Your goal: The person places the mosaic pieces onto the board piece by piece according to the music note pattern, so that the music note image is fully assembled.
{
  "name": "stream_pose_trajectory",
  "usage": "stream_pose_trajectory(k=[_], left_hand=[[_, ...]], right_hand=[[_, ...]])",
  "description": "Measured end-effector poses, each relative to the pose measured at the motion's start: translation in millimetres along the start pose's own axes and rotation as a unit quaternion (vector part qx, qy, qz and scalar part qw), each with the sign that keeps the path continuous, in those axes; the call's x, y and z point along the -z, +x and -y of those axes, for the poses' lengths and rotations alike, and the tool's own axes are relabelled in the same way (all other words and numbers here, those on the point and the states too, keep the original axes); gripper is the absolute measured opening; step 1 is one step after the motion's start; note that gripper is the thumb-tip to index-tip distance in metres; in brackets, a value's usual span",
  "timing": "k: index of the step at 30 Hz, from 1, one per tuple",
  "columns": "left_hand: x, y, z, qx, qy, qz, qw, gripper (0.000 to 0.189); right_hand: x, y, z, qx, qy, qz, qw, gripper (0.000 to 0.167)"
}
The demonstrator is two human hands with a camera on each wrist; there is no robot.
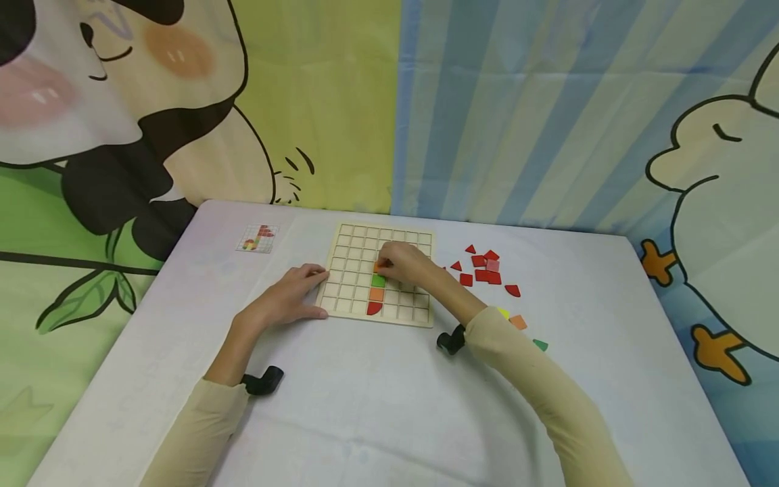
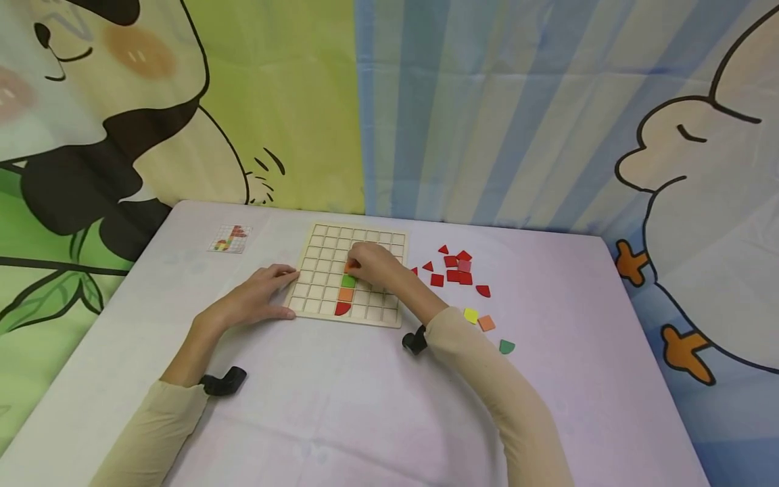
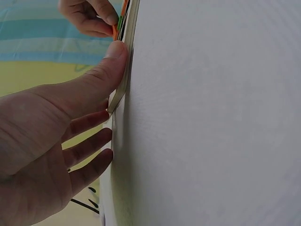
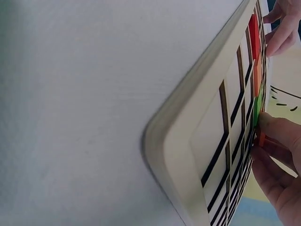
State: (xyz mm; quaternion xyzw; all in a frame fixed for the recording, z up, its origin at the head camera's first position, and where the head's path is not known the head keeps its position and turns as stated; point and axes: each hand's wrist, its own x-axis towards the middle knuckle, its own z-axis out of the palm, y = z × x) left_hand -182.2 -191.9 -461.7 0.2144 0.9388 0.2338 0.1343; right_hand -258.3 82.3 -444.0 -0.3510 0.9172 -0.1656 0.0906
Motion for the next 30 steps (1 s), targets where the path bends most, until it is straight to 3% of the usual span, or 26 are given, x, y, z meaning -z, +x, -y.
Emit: stream_pose_trajectory(k=[8,16,23,30], left_hand=[[0.2,-1.0,-1.9,0.002,-0.012,0.001,0.9999,0.087],[-1.4,-0.4,0.8,-0.004,-0.009,-0.004,0.9999,0.088],[0.1,-1.3,-0.7,-0.01,-0.005,-0.006,0.9999,0.088],[0.2,-0.8,-0.8,-0.007,-0.007,-0.004,0.9999,0.088]], right_hand=[[4,-5.0,2,0.021,-0.001,0.024,0.9995,0.018],[10,-25.7,0,0.017,-0.005,0.021,0.9996,0.035],[25,-65.5,-20,-0.028,0.019,-0.023,0.9992,0.044],[31,-118.1,-56,-0.066,-0.004,-0.05,0.9966,0.042]])
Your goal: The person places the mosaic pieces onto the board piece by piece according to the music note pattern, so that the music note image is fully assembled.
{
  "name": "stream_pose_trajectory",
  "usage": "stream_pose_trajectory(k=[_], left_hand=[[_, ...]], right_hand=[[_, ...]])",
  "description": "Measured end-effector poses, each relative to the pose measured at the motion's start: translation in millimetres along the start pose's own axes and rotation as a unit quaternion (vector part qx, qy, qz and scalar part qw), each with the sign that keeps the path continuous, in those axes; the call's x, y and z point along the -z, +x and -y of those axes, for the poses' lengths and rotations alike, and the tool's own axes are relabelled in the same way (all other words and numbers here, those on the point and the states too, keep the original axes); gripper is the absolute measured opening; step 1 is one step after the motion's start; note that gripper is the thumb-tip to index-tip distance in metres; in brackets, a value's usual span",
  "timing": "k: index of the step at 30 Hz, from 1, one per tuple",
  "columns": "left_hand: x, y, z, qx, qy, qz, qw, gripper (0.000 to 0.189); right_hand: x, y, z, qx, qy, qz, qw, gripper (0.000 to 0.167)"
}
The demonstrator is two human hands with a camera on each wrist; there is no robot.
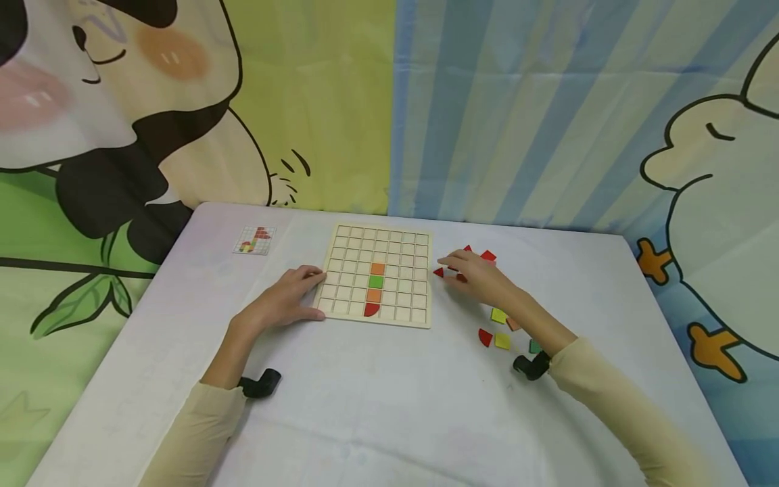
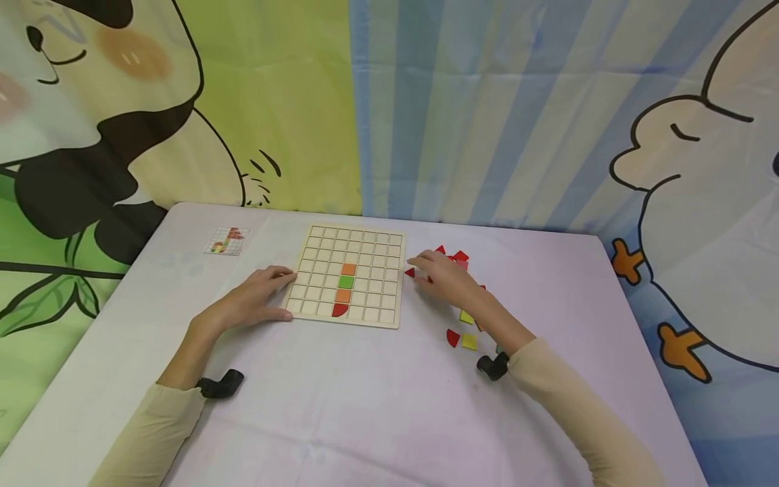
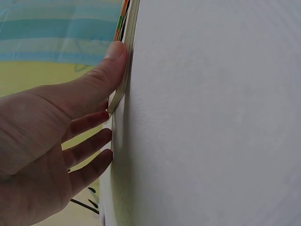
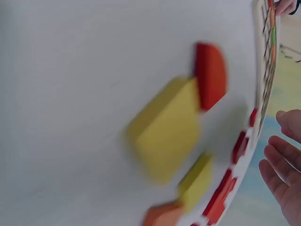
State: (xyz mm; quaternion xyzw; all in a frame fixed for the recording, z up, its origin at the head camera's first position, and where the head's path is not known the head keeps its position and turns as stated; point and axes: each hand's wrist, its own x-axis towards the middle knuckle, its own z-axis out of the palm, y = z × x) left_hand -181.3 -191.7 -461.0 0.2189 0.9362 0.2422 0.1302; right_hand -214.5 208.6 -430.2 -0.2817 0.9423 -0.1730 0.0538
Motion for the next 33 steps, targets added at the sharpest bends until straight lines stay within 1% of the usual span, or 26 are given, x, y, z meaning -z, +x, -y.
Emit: stream_pose_trajectory(k=[5,9,12,16,20,26,29,31,33], left_hand=[[0.2,-0.4,-1.1,-0.002,-0.001,0.001,1.0,0.086],[1.0,-1.1,-2.9,0.0,-0.002,0.002,1.0,0.086],[1.4,-1.6,-3.8,0.001,-0.002,0.001,1.0,0.086],[1.6,-2.0,-4.2,0.002,0.0,0.001,1.0,0.086],[1.7,-1.6,-4.0,0.002,0.001,0.001,1.0,0.086],[1.7,-1.4,-4.0,0.0,0.001,0.0,1.0,0.087],[1.2,-1.4,-4.0,-0.002,0.001,-0.001,1.0,0.087],[1.1,-1.7,-4.1,0.001,0.001,-0.002,1.0,0.086],[1.4,-2.2,-4.6,0.004,0.0,-0.003,1.0,0.086]], right_hand=[[-2,-25.9,-20,-0.033,-0.007,0.01,0.9994,0.041],[-6,-39.3,-30,-0.025,-0.012,0.001,0.9996,0.039],[-9,-44.0,-36,-0.014,-0.021,-0.012,0.9996,0.039],[-10,-45.6,-39,-0.01,-0.026,-0.018,0.9995,0.041],[-8,-44.4,-37,-0.011,-0.022,-0.014,0.9996,0.04],[-4,-38.5,-31,-0.018,-0.019,-0.009,0.9996,0.035],[-1,-35.0,-29,-0.03,-0.005,-0.009,0.9995,0.033],[-1,-32.2,-28,-0.03,0.004,-0.004,0.9995,0.033],[-1,-28.5,-28,-0.027,-0.001,0.005,0.9996,0.033]])
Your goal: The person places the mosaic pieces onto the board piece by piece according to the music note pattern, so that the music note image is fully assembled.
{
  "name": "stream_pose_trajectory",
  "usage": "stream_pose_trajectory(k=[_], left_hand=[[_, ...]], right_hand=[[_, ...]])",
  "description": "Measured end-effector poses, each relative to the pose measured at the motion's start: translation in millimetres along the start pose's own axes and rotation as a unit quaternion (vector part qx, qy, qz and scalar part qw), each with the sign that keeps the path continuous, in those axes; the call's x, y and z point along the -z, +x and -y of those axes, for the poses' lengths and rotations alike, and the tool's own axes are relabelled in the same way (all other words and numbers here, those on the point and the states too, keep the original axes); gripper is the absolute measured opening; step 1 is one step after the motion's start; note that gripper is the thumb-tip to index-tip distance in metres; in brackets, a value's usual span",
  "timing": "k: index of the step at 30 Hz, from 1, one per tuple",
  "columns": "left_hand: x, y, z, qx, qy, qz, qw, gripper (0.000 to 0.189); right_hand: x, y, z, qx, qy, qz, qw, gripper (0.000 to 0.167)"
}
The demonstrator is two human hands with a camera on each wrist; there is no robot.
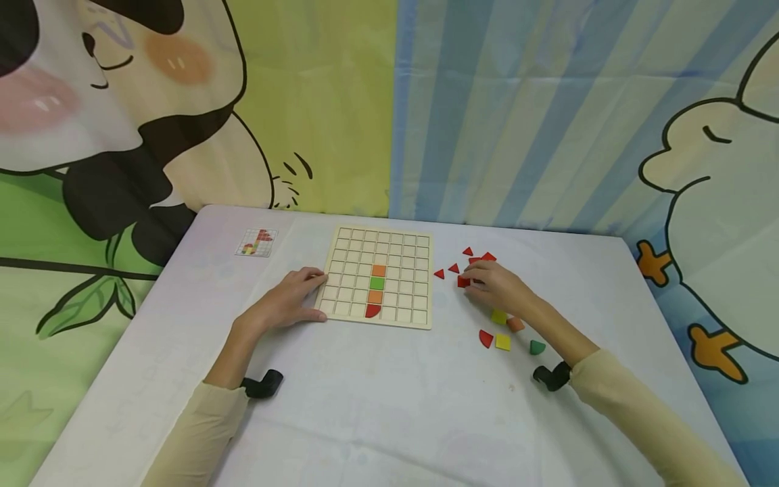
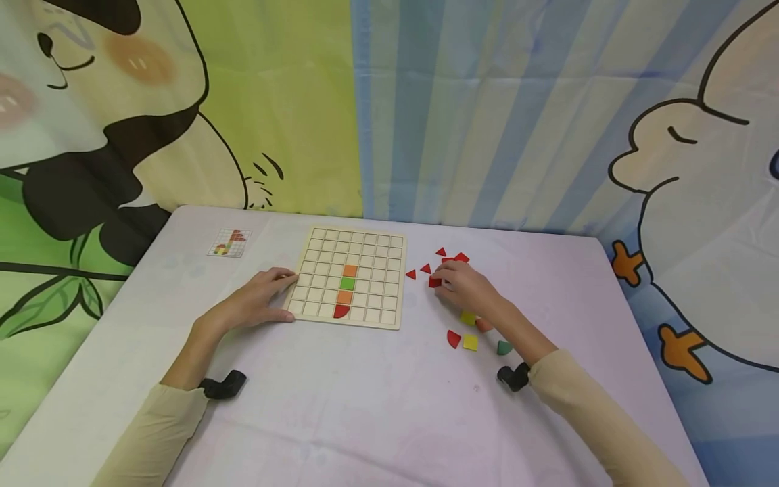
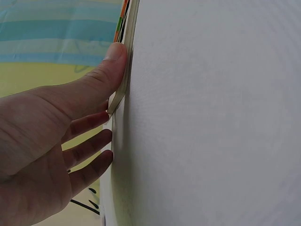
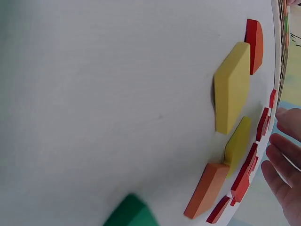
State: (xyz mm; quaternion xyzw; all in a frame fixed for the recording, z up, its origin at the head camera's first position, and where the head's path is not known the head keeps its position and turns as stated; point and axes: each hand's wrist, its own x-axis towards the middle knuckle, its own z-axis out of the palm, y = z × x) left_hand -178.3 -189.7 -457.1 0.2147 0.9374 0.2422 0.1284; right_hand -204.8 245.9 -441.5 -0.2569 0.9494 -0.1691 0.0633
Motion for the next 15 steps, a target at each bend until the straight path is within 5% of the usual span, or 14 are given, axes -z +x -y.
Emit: stream_pose_trajectory(k=[6,15], left_hand=[[0.5,-0.2,-1.2,-0.004,0.003,-0.002,1.0,0.087],[-0.4,0.3,-0.7,-0.003,0.007,0.003,1.0,0.086]], right_hand=[[-5,12.5,-1,-0.002,-0.029,0.027,0.9992,0.023],[-9,16.9,0,-0.015,-0.042,0.01,0.9989,0.019]])
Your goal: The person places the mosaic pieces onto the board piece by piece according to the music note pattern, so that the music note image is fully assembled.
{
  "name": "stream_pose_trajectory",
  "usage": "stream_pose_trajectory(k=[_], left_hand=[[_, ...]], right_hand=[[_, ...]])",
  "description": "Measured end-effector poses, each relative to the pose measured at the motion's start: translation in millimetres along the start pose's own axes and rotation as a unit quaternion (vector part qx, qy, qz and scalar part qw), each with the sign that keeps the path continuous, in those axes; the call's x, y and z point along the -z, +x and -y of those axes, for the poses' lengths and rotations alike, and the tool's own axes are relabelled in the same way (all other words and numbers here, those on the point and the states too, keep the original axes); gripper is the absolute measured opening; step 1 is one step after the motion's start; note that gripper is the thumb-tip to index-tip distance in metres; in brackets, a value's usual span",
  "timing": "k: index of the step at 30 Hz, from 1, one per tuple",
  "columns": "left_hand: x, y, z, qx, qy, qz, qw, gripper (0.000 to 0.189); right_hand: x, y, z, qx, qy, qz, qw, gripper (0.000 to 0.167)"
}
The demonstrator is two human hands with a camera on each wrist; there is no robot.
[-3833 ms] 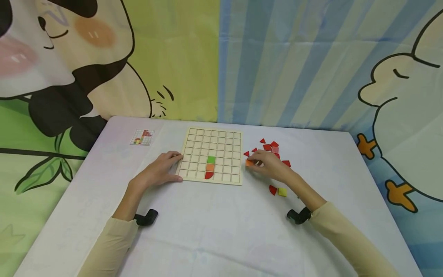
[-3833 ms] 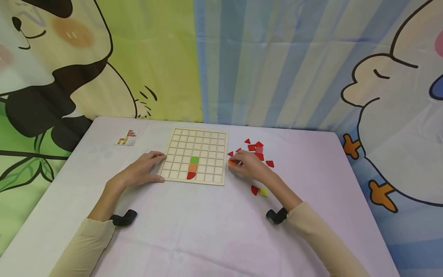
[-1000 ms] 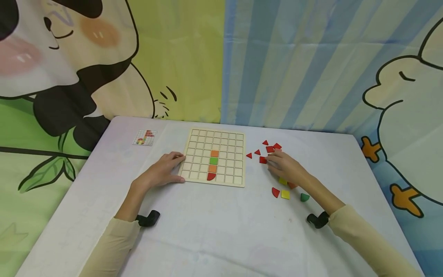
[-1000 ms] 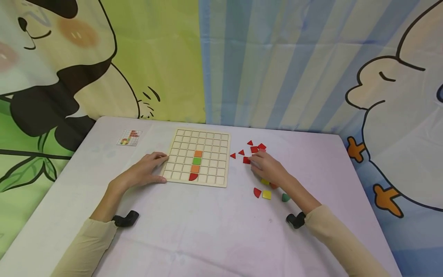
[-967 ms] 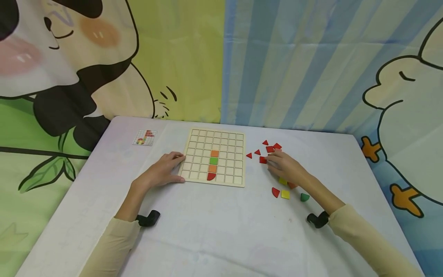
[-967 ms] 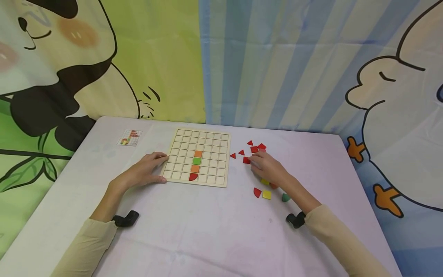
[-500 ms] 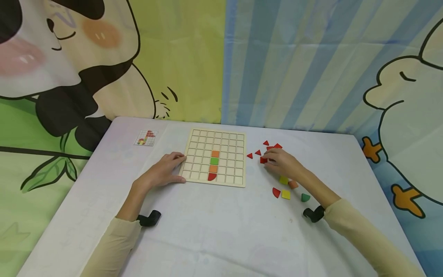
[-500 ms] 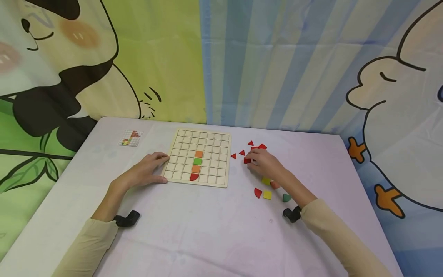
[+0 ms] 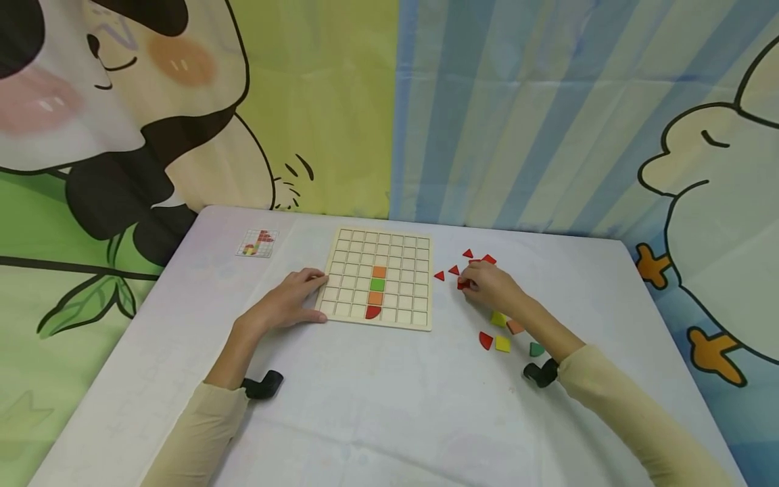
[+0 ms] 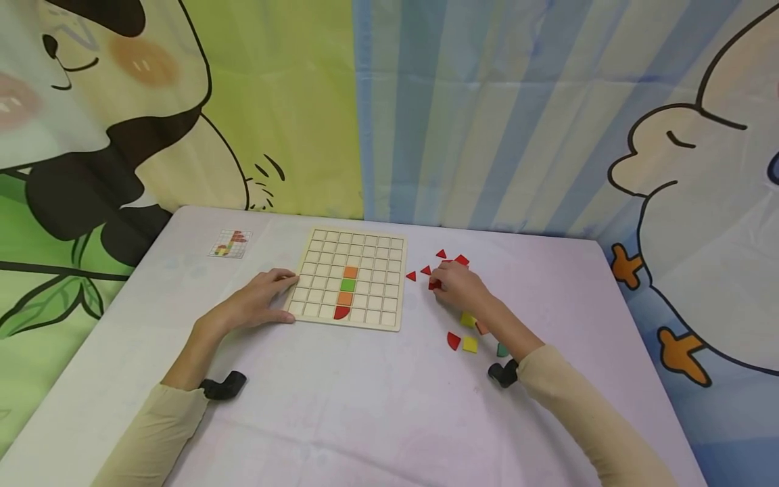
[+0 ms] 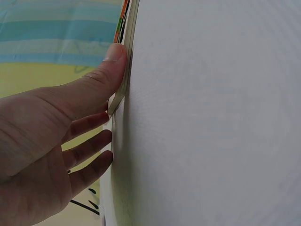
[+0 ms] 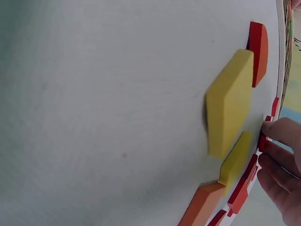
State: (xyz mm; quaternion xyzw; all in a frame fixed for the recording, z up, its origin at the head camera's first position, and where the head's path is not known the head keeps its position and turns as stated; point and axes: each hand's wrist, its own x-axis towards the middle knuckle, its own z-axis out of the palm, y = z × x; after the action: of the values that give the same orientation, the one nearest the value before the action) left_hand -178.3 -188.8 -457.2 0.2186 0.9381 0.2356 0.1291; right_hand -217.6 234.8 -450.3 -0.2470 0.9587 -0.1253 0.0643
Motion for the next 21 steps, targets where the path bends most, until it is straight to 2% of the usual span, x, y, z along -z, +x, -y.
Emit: stream_pose_trajectory(k=[4,8,15,21], left_hand=[[0.0,-0.6,-0.4,0.0,0.0,-0.001,1.0,0.085],[-0.8,-1.7,0.7,0.003,-0.002,-0.003,1.0,0.085],[-2.7,-3.3,1.5,0.004,-0.006,-0.003,1.0,0.087],[-2.0,-0.5,0.7,0.003,-0.001,-0.003,1.0,0.087]], right_hand=[[4,1.1,7,0.006,0.01,-0.024,0.9996,0.024],[11,13.0,22,0.028,0.042,-0.039,0.998,0.025],[15,54.4,60,0.075,0.063,-0.04,0.9944,0.027],[8,93.6,83,0.085,0.077,0.003,0.9934,0.029]])
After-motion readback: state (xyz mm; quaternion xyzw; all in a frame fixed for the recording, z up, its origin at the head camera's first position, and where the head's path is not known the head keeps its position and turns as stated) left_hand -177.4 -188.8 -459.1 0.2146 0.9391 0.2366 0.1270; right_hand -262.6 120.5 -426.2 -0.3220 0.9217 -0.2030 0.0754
